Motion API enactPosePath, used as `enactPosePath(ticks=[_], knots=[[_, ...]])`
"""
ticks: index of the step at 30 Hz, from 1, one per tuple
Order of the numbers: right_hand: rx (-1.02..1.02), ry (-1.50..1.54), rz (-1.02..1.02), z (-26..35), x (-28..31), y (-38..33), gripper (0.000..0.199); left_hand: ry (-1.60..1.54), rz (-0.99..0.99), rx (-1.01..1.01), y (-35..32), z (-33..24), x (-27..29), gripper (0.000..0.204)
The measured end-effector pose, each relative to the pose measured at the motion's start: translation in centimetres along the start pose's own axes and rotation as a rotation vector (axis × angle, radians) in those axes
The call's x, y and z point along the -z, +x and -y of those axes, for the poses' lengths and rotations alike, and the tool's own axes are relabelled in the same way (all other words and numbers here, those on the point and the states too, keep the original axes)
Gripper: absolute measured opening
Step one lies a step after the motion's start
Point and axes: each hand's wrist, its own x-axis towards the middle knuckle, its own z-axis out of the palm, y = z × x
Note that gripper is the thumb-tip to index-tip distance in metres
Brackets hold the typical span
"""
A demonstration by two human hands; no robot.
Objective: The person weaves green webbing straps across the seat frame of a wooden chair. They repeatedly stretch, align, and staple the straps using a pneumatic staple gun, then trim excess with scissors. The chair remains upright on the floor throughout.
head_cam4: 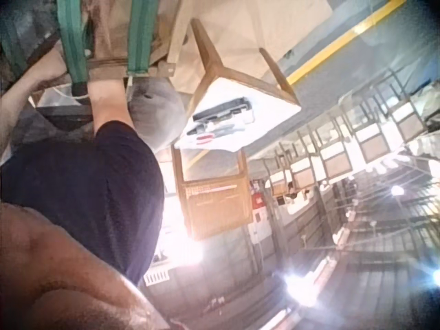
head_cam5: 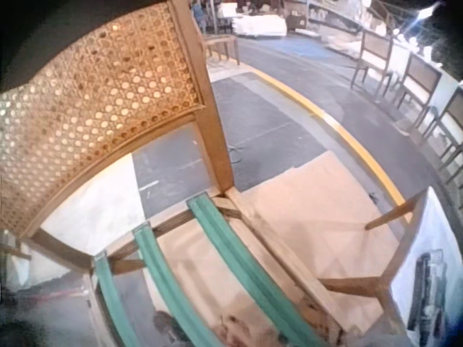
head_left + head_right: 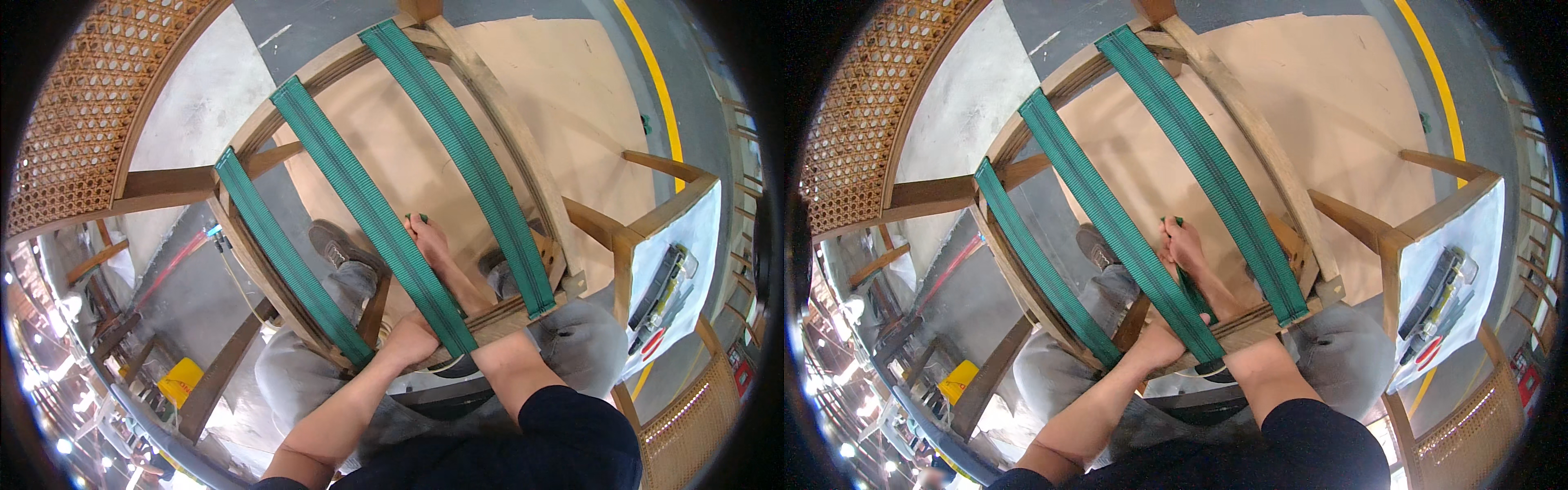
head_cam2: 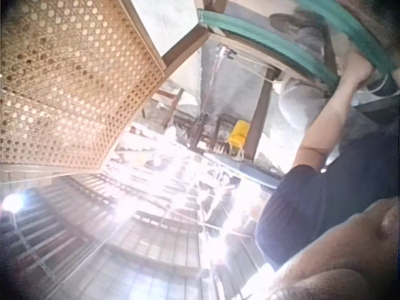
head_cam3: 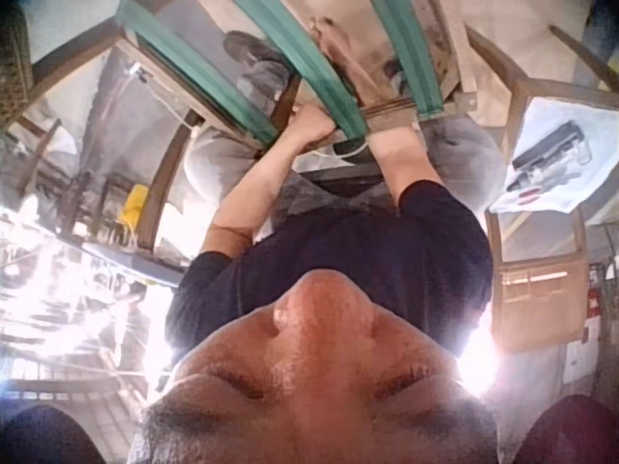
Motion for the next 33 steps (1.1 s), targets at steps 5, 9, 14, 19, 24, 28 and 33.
enactPosePath(ticks=[5,9,14,19,24,28,33], knots=[[0.005,-0.174,0.055,3.2,-3.3,-2.1,0.046,-0.237,0.048,0.078,0.9,0.3,0.0,0.04],[-0.026,0.034,0.154,3.5,-4.2,-3.4,0.049,-0.282,0.051,0.096,1.4,1.3,0.2,0.035],[-0.02,0.002,0.211,-0.2,-3.2,-3.0,0.05,-0.281,0.045,0.143,0.7,-0.7,0.5,0.027],[-0.126,-0.002,0.118,-3.2,-1.7,-4.1,0.049,-0.191,-0.011,-0.024,0.7,0.5,0.7,0.023],[-0.272,-0.119,0.04,-4.9,0.9,-7.3,0.048,-0.339,-0.195,-0.277,1.8,3.6,-0.4,0.02],[-0.392,-0.335,0.0,-2.3,6.1,-11.7,0.047,-0.258,0.021,-0.154,0.3,-0.5,0.3,0.017],[-0.442,-1.209,0.217,6.2,6.8,-23.5,0.044,-0.31,0.133,-0.169,1.8,1.4,0.1,0.024]])
